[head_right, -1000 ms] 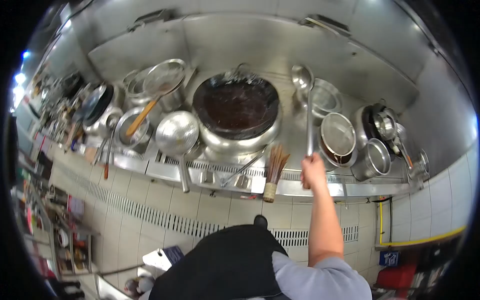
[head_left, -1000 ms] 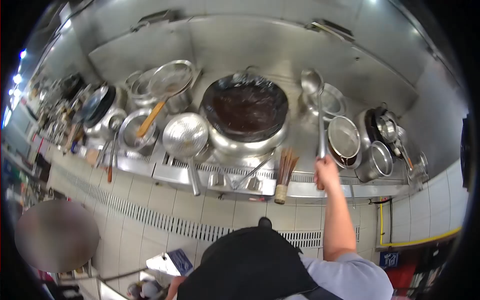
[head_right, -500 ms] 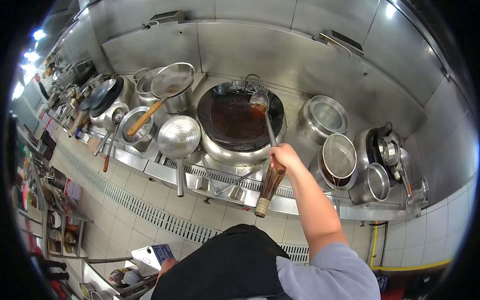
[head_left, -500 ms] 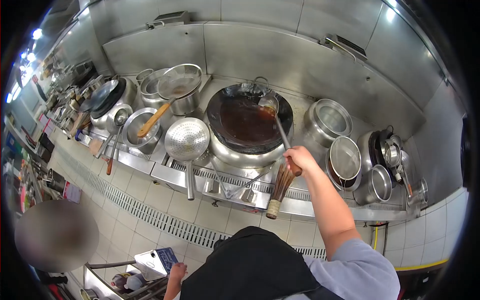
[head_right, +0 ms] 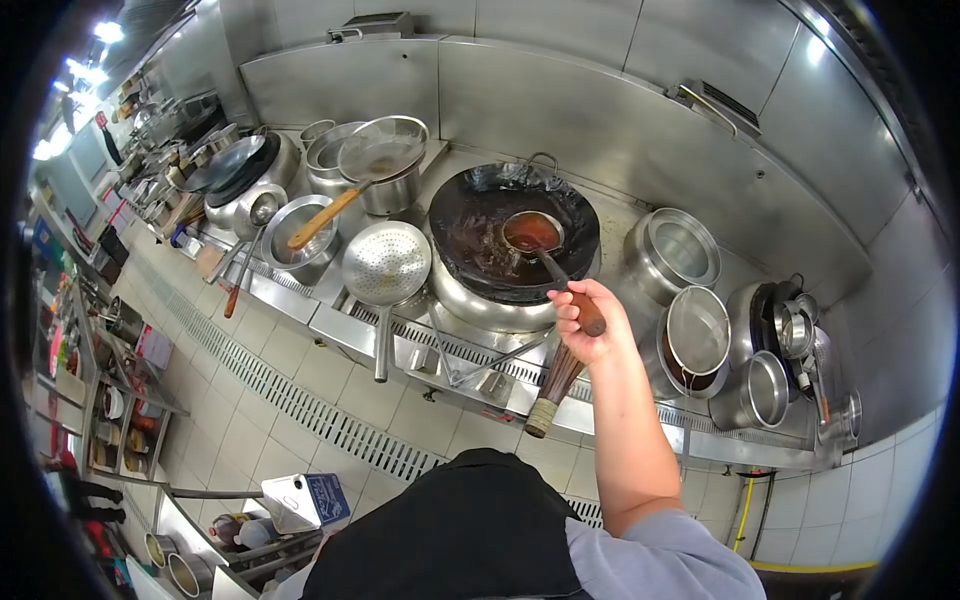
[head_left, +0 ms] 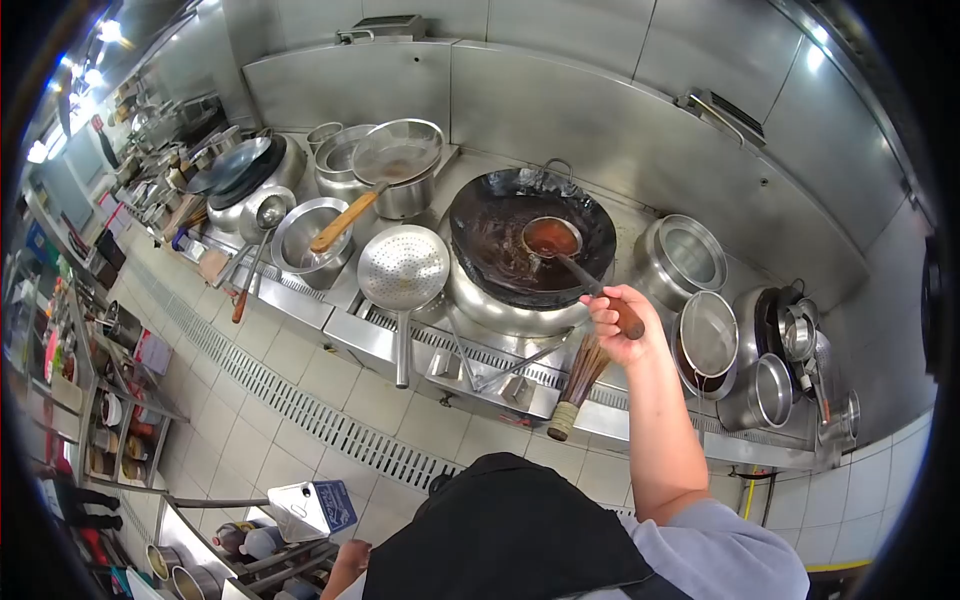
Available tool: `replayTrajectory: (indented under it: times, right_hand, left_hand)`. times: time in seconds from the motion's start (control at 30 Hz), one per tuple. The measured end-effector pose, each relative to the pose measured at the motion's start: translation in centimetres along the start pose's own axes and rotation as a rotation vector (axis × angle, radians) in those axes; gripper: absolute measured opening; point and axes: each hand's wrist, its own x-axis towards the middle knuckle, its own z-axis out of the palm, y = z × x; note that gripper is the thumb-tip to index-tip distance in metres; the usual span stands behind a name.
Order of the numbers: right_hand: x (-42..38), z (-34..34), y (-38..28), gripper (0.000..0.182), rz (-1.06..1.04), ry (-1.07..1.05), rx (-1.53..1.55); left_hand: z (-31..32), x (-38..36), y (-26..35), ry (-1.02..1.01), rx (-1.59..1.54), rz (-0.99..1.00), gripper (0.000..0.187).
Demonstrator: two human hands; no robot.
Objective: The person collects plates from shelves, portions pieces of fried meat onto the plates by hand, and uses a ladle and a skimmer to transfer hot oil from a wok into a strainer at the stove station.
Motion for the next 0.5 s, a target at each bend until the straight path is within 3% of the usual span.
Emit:
replayTrajectory:
  times: [0.2, 0.33, 0.5]
  right_hand:
    - [-0.7, 1.4, 1.2, 0.028, -0.013, 0.004, 0.011]
    - [-0.9, 1.7, 1.8, 0.028, -0.025, 0.018, 0.037]
    - [-0.8, 1.4, 2.5, 0.023, -0.025, 0.002, 0.016]
  left_hand:
    - [-10.6, 2.1, 1.8, -0.174, -0.123, -0.211, 0.023]
    - [-12.1, 2.4, 2.5, -0.079, -0.056, -0.214, 0.023]
    - [-8.7, 2.6, 0.1, -0.046, -0.074, -0.184, 0.023]
